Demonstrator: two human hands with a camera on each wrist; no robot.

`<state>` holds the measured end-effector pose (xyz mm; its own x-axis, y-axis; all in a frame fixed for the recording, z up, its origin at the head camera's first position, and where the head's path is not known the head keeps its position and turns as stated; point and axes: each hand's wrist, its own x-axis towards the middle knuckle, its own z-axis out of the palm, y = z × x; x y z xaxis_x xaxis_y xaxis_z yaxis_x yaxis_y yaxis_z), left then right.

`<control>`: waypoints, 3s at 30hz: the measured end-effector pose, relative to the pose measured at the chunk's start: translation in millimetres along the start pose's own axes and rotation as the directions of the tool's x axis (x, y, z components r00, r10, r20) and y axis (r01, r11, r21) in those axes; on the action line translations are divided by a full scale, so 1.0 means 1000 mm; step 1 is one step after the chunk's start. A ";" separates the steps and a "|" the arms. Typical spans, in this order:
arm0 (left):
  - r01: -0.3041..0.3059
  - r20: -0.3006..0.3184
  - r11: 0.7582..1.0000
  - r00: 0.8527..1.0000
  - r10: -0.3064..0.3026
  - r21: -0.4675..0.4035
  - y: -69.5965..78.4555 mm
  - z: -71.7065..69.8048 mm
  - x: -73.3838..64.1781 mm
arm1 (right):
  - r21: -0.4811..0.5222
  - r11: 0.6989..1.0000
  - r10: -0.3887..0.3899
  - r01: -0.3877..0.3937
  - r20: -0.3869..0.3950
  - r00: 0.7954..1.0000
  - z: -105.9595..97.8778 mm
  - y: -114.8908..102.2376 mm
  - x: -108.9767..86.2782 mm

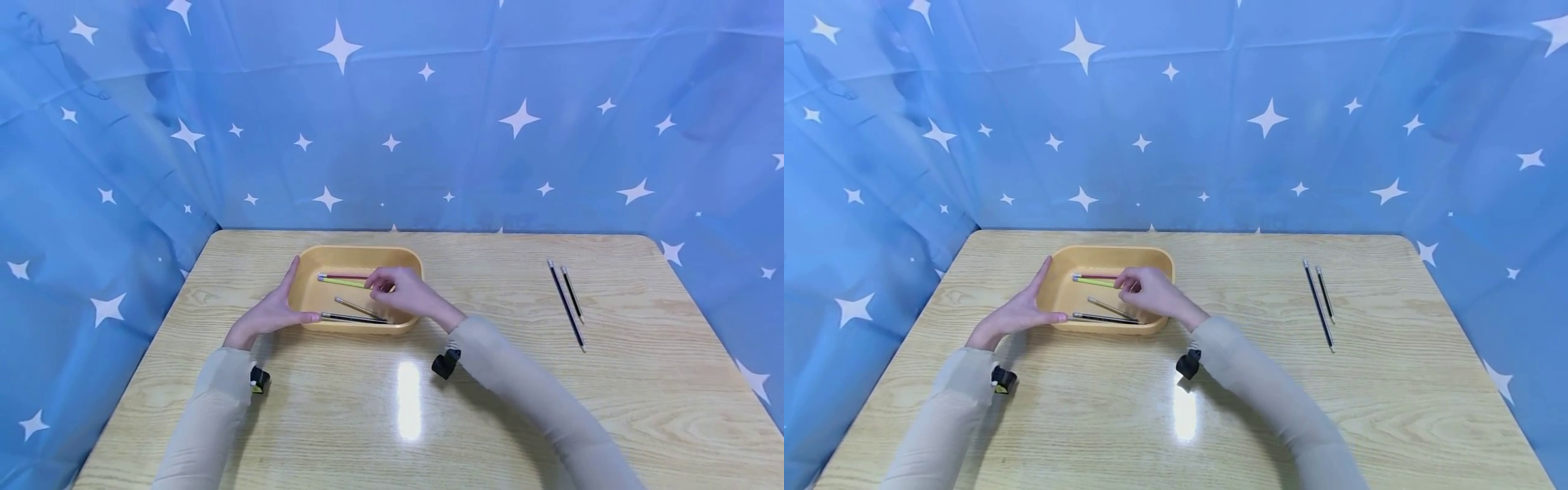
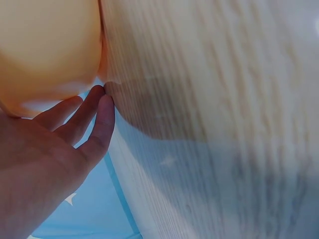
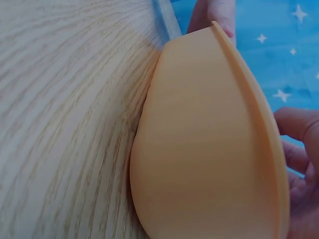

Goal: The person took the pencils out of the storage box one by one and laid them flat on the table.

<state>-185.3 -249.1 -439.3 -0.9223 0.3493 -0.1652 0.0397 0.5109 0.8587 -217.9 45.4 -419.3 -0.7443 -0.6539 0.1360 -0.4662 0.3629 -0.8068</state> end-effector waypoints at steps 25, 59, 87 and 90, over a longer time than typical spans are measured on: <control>0.022 0.005 1.000 1.000 -0.023 0.008 0.003 0.002 -0.003 | -0.087 0.990 0.121 -0.108 0.161 0.979 0.030 0.014 0.032; 0.025 0.000 1.000 1.000 -0.025 0.003 0.002 0.001 -0.001 | -0.381 0.896 0.277 -0.230 0.075 0.958 0.032 0.010 0.034; 0.038 -0.003 0.999 0.999 -0.038 -0.010 0.004 0.001 -0.002 | 0.064 0.976 0.202 -0.209 0.096 0.975 0.027 0.015 0.034; 0.032 -0.003 0.999 0.999 -0.033 -0.013 0.004 0.001 -0.002 | 0.086 0.979 0.180 -0.184 0.062 0.982 0.025 0.014 0.033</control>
<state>-182.9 -246.9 -436.1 -0.9242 0.3302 -0.1917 0.0046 0.5116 0.8592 -237.3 11.9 -440.8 -0.7848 -0.6180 -0.0470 -0.2781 0.4189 -0.8644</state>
